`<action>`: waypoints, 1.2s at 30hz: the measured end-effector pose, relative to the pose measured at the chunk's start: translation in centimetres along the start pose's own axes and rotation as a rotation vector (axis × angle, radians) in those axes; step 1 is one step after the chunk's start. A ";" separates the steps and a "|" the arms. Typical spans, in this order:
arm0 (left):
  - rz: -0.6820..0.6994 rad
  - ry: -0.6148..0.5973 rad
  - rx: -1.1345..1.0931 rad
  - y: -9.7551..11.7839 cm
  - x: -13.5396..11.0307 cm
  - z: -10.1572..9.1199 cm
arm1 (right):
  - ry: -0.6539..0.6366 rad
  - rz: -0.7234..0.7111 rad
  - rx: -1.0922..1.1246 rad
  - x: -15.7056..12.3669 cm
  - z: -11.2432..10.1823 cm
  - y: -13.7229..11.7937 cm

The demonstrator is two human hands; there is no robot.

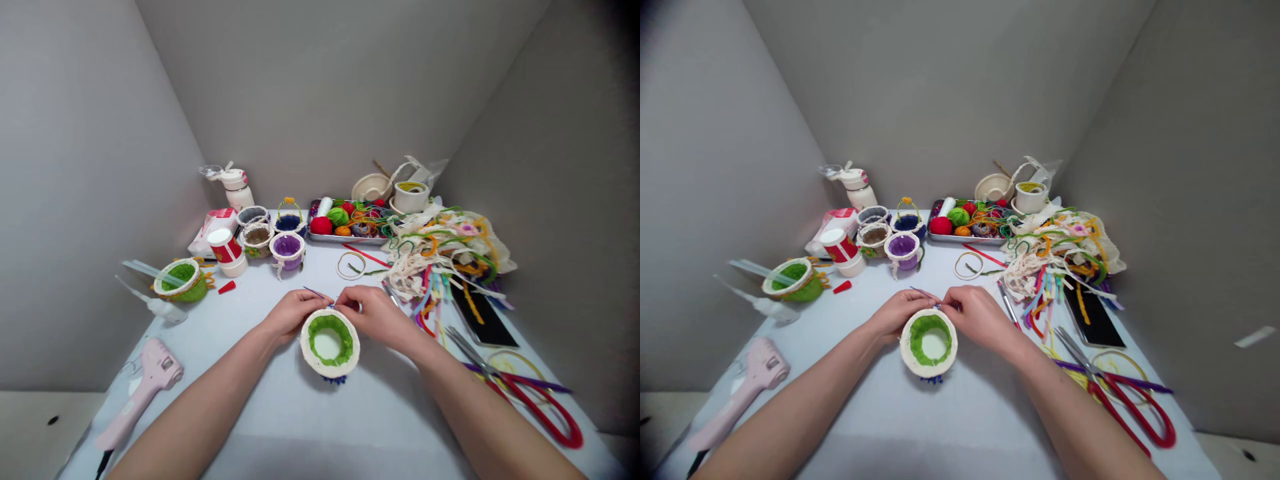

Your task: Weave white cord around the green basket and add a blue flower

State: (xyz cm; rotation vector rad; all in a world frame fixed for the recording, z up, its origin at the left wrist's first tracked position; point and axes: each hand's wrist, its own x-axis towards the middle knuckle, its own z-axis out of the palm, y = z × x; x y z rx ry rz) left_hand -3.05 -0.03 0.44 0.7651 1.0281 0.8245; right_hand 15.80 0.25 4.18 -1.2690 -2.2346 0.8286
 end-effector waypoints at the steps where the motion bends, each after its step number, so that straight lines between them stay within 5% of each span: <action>1: -0.016 0.001 -0.006 0.0 0.0 0.0 | 0.008 0.006 0.019 0.0 0.0 0.0; 9: -0.140 -0.016 -0.040 0.2 0.2 -0.1 | -0.037 0.019 0.272 0.0 0.7 0.3; 25: -0.225 -0.127 -0.121 0.2 0.5 -0.5 | -0.156 -0.211 0.166 -0.1 -0.7 0.4; 31: -0.085 -0.078 -0.008 0.1 0.4 -0.2 | -0.216 -0.171 0.199 -0.2 -1.3 0.4; 36: 0.257 -0.062 0.336 0.0 0.1 0.2 | -0.238 0.136 0.450 0.2 -1.0 1.6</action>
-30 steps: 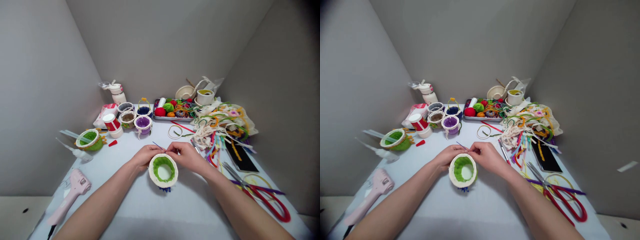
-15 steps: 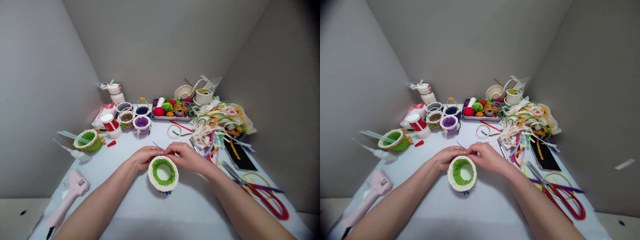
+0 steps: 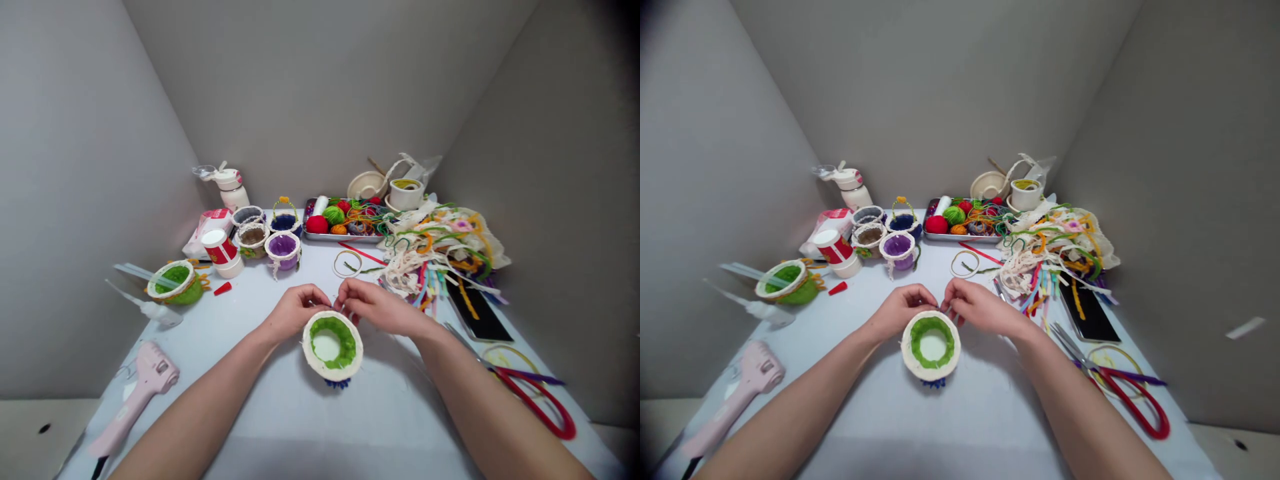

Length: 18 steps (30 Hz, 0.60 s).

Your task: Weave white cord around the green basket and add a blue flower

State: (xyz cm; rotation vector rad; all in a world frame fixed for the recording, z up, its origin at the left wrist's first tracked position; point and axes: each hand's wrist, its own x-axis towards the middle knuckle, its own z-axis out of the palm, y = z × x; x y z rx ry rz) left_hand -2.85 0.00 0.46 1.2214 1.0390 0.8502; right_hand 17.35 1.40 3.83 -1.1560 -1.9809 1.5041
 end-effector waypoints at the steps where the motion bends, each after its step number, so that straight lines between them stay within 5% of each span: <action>1: 0.071 0.001 0.078 0.0 -0.1 0.0 | 0.039 0.033 0.027 0.2 0.0 0.4; 7: 0.385 0.049 0.369 0.0 -0.4 0.2 | 0.033 -0.040 0.065 1.1 0.9 1.8; 12: 0.415 0.085 0.363 0.1 -0.5 0.4 | -0.001 0.036 0.239 1.1 1.2 1.7; 18: 0.443 0.139 0.386 -0.1 -0.7 0.6 | 0.084 0.074 0.189 1.3 1.4 1.9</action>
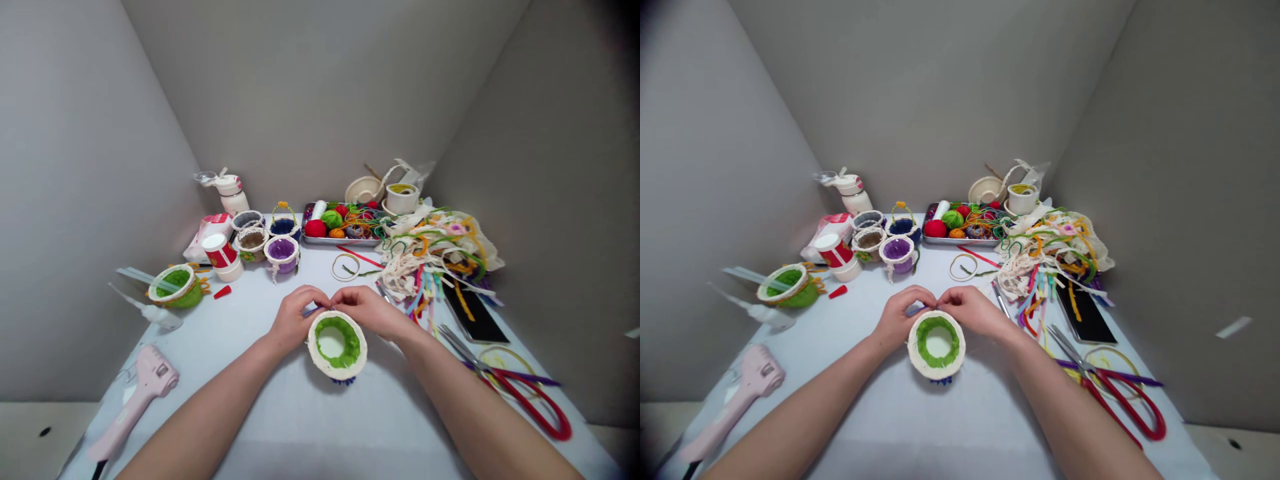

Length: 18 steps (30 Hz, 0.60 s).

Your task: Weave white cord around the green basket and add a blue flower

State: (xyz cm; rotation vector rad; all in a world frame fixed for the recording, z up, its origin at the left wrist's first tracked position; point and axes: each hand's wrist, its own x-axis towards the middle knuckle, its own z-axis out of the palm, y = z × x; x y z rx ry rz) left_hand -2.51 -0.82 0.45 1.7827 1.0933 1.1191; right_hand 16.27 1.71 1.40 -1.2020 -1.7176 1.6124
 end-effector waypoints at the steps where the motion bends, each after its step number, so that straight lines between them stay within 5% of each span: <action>1: 0.017 0.009 0.015 0.0 0.0 0.0 | 0.018 -0.014 -0.020 0.1 0.0 0.1; 9: 0.017 0.058 0.014 -0.3 -0.2 -0.2 | 0.131 -0.193 -0.407 -0.7 -0.4 -1.1; 18: -0.253 0.011 -0.302 -0.7 0.4 -0.8 | 0.061 -0.191 -0.726 -2.0 -2.5 -2.7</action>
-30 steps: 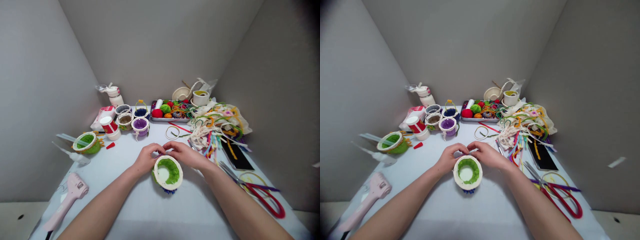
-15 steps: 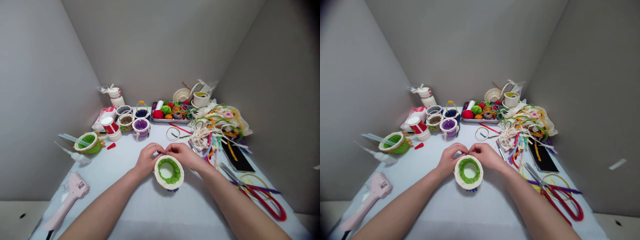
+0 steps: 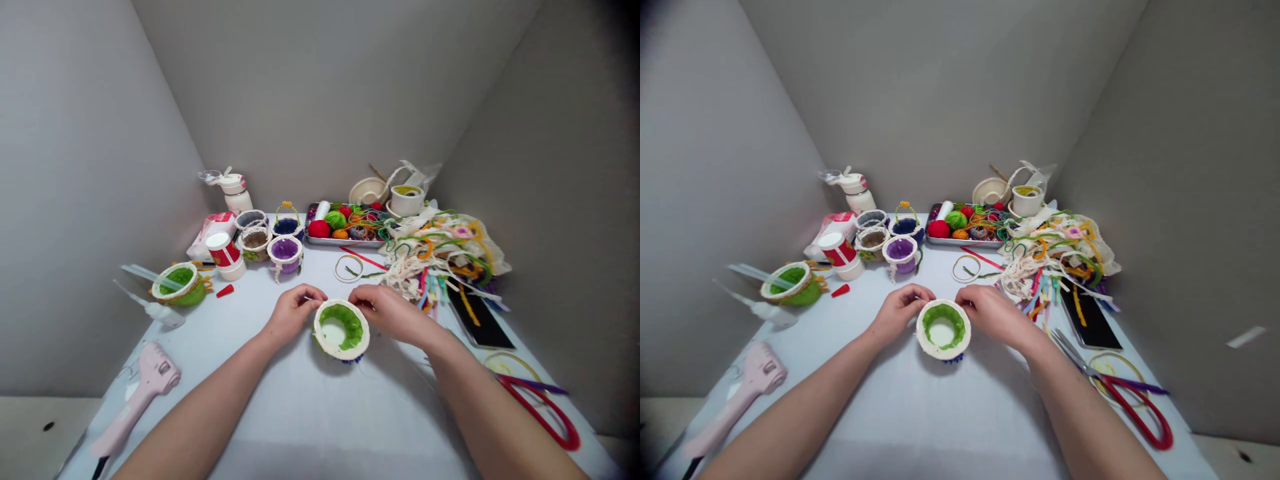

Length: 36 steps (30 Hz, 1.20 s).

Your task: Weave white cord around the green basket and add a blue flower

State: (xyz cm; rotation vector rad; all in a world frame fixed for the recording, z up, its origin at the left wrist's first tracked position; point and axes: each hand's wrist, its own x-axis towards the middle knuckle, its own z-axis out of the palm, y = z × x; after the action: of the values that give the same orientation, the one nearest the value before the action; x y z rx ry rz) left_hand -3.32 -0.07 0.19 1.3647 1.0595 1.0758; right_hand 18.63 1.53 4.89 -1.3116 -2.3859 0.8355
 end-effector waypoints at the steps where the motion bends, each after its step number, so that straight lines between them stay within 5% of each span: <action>1: -0.023 -0.029 -0.063 0.0 0.0 0.1 | -0.004 -0.001 -0.001 0.0 0.0 0.1; 12: -0.291 -0.095 -0.588 -0.4 0.4 1.1 | -0.039 0.010 0.089 0.3 0.2 0.4; 22: -0.413 -0.027 -0.524 0.2 0.9 1.3 | 0.115 -0.148 -0.038 0.6 0.8 -0.2; 30: -0.505 -0.140 -0.422 0.7 1.0 1.0 | 0.207 -0.360 -0.139 1.3 1.6 0.4; 36: -0.532 -0.196 -0.357 1.1 1.4 0.7 | 0.199 -0.384 -0.108 2.0 1.3 0.5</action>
State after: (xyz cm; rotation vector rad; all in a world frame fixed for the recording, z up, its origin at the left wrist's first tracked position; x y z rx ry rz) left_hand -2.28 1.10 1.37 0.8157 0.9550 0.6765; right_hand 17.23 2.92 3.56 -0.8775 -2.4326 0.4503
